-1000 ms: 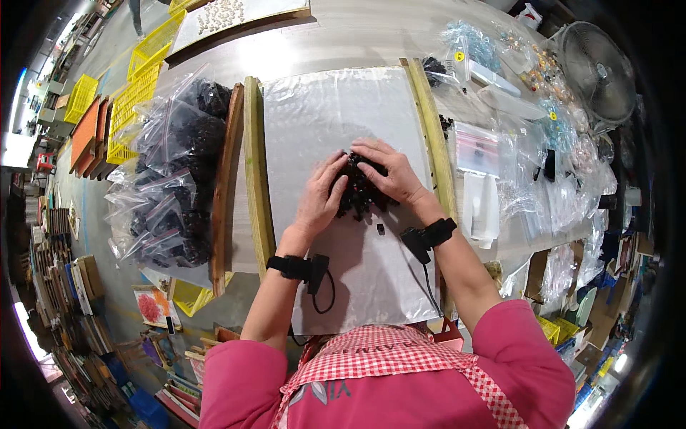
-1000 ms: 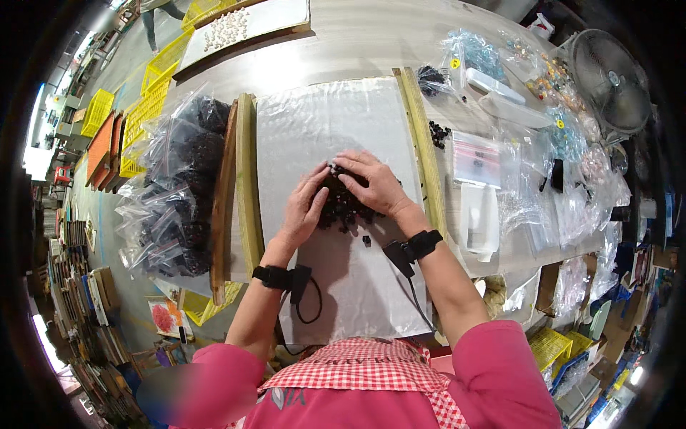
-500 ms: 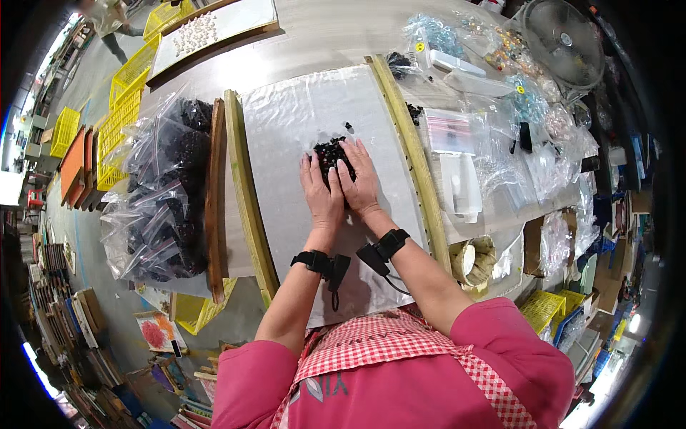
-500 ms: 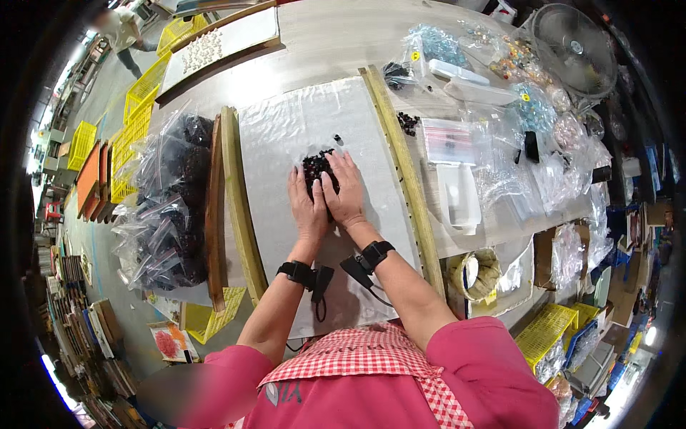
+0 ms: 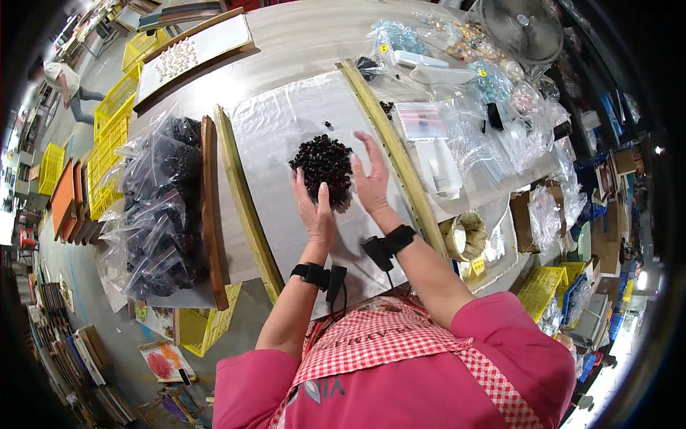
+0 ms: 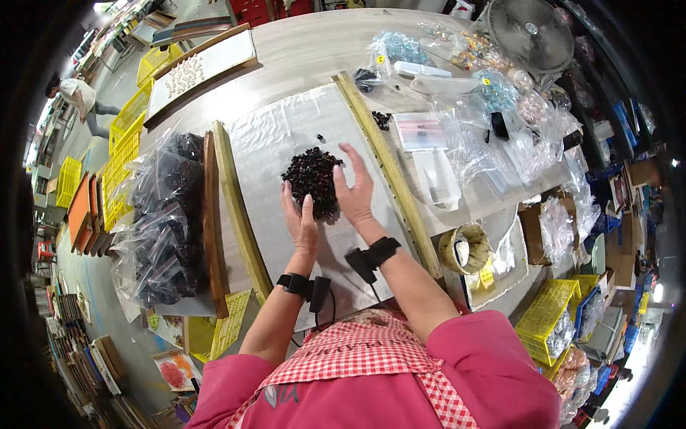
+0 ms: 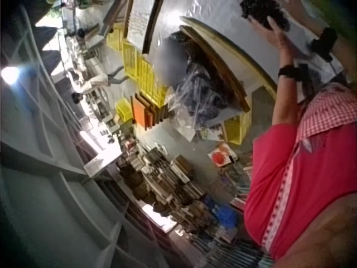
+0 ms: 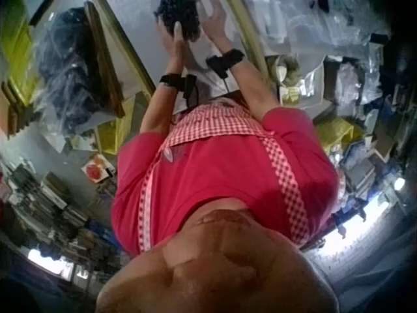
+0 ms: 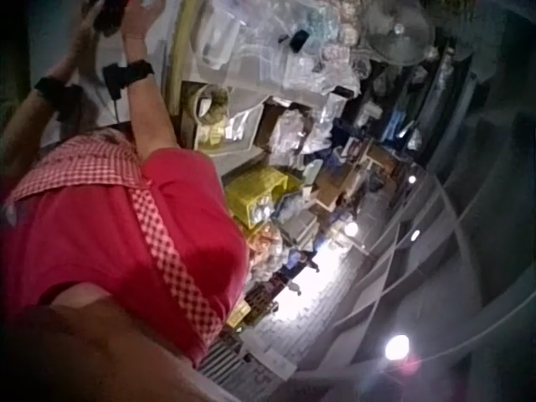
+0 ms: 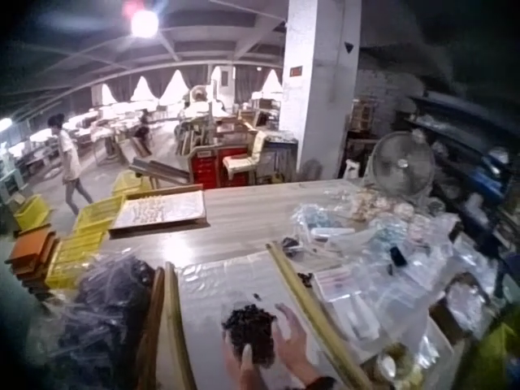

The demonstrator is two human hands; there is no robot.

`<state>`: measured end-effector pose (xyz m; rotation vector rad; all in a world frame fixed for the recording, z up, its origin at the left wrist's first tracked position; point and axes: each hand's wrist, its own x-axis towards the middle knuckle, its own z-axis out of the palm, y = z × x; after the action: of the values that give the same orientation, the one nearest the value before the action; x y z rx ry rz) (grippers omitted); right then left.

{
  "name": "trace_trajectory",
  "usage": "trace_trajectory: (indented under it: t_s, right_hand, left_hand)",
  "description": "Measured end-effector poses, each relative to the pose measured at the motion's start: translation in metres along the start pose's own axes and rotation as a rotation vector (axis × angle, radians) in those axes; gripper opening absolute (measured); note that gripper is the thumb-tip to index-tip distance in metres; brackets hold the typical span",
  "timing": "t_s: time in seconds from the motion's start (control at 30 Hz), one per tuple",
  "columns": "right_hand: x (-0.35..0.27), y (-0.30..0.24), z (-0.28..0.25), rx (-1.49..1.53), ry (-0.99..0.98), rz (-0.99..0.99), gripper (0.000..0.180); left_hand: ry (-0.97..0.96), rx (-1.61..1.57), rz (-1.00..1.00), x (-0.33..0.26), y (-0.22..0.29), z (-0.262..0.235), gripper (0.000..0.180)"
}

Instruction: Sorting small black plastic components and arranging them into a molded grid tray.

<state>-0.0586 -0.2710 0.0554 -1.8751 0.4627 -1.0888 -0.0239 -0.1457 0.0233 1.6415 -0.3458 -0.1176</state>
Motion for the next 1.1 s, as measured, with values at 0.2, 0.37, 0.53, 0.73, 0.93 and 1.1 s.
trace_trajectory:
  t_s: [0.2, 0.37, 0.53, 0.73, 0.93, 1.1]
  right_hand:
    - [0.024, 0.073, -0.162, -0.608, 0.052, 0.075, 0.04]
    - [0.021, 0.155, -0.229, -1.003, -0.17, 0.533, 0.058]
    - [0.029, 0.171, -0.234, -1.069, -0.369, 0.535, 0.047]
    - [0.038, 0.191, -0.269, -1.101, -0.292, 0.48, 0.048]
    - [0.063, 0.215, -0.31, -0.855, -0.456, 0.549, 0.03]
    - [0.095, 0.019, -0.25, -0.356, -0.386, 0.545, 0.028]
  left_hand:
    - [0.018, 0.012, -0.106, -0.026, 0.028, -0.029, 0.041]
    - [-0.207, -0.186, -0.156, -0.04, 0.041, -0.067, 0.027]
    - [-0.396, -0.018, -0.296, -0.066, 0.064, -0.099, 0.026]
    - [-0.404, -0.025, -0.373, -0.112, 0.084, -0.074, 0.026]
    - [-0.512, -0.01, -0.409, -0.124, 0.101, -0.041, 0.028]
    - [-0.592, 0.096, -0.387, -0.12, 0.118, -0.041, 0.044]
